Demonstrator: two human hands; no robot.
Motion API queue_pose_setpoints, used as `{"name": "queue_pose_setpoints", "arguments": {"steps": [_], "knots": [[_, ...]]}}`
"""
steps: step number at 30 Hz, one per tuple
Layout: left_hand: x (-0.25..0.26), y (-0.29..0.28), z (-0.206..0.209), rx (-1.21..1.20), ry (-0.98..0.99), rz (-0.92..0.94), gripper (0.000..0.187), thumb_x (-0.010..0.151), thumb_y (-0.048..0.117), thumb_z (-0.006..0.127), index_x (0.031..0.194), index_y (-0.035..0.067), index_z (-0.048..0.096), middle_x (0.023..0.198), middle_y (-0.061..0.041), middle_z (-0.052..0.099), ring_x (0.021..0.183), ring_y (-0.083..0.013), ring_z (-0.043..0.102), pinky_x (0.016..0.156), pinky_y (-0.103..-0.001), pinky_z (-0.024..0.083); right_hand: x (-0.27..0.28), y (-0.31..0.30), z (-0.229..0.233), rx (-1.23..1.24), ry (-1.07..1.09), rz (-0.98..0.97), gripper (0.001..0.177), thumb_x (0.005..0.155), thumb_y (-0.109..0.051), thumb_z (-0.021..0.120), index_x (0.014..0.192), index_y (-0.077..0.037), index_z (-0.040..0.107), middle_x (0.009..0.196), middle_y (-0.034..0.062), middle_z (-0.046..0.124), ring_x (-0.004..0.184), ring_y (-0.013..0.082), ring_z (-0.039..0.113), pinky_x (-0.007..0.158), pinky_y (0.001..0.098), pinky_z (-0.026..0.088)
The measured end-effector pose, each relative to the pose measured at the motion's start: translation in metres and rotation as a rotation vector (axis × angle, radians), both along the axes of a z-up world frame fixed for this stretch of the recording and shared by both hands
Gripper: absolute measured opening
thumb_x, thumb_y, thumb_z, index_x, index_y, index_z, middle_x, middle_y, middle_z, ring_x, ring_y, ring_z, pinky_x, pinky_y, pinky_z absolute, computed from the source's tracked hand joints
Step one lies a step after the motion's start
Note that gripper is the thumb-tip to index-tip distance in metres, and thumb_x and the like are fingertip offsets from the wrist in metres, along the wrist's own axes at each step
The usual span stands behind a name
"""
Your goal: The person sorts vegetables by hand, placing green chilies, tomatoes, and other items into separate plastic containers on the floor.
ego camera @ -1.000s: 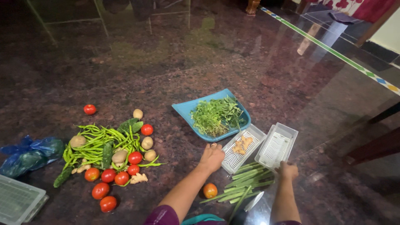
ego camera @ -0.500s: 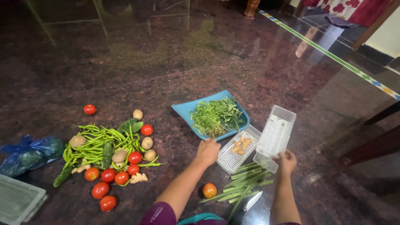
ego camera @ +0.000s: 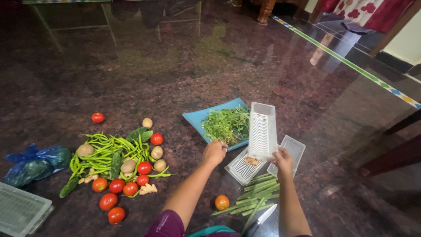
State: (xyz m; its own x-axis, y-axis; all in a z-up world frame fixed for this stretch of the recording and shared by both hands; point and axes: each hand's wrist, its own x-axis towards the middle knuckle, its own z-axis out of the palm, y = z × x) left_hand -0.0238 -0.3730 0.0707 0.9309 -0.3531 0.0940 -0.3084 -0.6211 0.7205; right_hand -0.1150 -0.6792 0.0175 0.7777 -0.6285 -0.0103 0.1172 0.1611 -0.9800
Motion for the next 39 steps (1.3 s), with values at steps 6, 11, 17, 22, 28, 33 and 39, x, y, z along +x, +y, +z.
{"name": "queue_pose_setpoints", "arguments": {"steps": [6,11,17,22,28,33,39], "knots": [[0.005,0.003,0.001,-0.129,0.1,0.079,0.022,0.088,0.025,0.07,0.106,0.019,0.079,0.109,-0.01,0.077,0.105,-0.0302,0.072,0.094,-0.041,0.055,0.021,0.016,-0.003,0.004,0.029,0.125,0.037,0.088,-0.003,0.063,0.124,0.006,0.058,0.096,0.0118,0.069,0.074,0.0195,0.07,0.068,0.033,0.062],[0.001,0.013,0.013,-0.157,0.229,0.198,0.031,0.089,0.041,0.07,0.11,0.02,0.08,0.107,-0.013,0.076,0.102,-0.0322,0.072,0.092,-0.043,0.056,0.032,0.037,-0.011,-0.001,-0.043,0.275,0.036,0.089,-0.002,0.062,0.125,0.004,0.061,0.1,0.0144,0.07,0.074,0.0206,0.069,0.069,0.0329,0.061],[0.013,0.022,-0.002,-0.154,0.218,0.242,0.038,0.089,0.041,0.071,0.117,0.016,0.075,0.112,-0.009,0.076,0.107,-0.03,0.071,0.094,-0.042,0.055,0.048,0.069,-0.019,0.043,-0.029,0.372,0.035,0.09,-0.002,0.061,0.125,0.002,0.061,0.105,0.0112,0.067,0.084,0.0191,0.07,0.073,0.035,0.061],[0.021,0.036,-0.018,-0.149,0.194,0.273,0.039,0.087,0.036,0.074,0.119,0.013,0.073,0.11,-0.011,0.077,0.107,-0.0297,0.072,0.094,-0.043,0.055,0.056,0.101,-0.019,0.045,-0.08,0.459,0.034,0.09,-0.003,0.061,0.124,0.002,0.061,0.104,0.0094,0.068,0.089,0.0195,0.069,0.074,0.0385,0.063],[0.03,0.056,-0.035,-0.166,0.231,0.344,0.035,0.083,0.029,0.077,0.113,0.012,0.073,0.106,-0.008,0.078,0.103,-0.0275,0.074,0.091,-0.041,0.057,0.056,0.132,-0.019,0.074,-0.027,0.484,0.036,0.092,-0.005,0.063,0.128,0.0,0.059,0.101,0.0095,0.069,0.089,0.0198,0.07,0.077,0.0387,0.063],[0.033,0.074,-0.043,-0.127,0.247,0.38,0.033,0.08,0.027,0.081,0.108,0.012,0.074,0.106,-0.009,0.078,0.104,-0.0289,0.074,0.092,-0.041,0.056,0.062,0.145,-0.027,0.031,0.016,0.531,0.038,0.092,-0.008,0.064,0.129,-0.001,0.061,0.101,0.0083,0.07,0.088,0.0197,0.071,0.076,0.0362,0.062],[0.025,0.094,-0.032,-0.024,0.377,0.486,0.028,0.082,0.025,0.076,0.109,0.018,0.076,0.117,-0.012,0.074,0.113,-0.0327,0.069,0.095,-0.046,0.055,0.065,0.162,-0.036,-0.066,0.128,0.609,0.036,0.093,-0.013,0.068,0.128,-0.004,0.064,0.106,0.0065,0.067,0.09,0.0174,0.068,0.074,0.0298,0.058]]}}
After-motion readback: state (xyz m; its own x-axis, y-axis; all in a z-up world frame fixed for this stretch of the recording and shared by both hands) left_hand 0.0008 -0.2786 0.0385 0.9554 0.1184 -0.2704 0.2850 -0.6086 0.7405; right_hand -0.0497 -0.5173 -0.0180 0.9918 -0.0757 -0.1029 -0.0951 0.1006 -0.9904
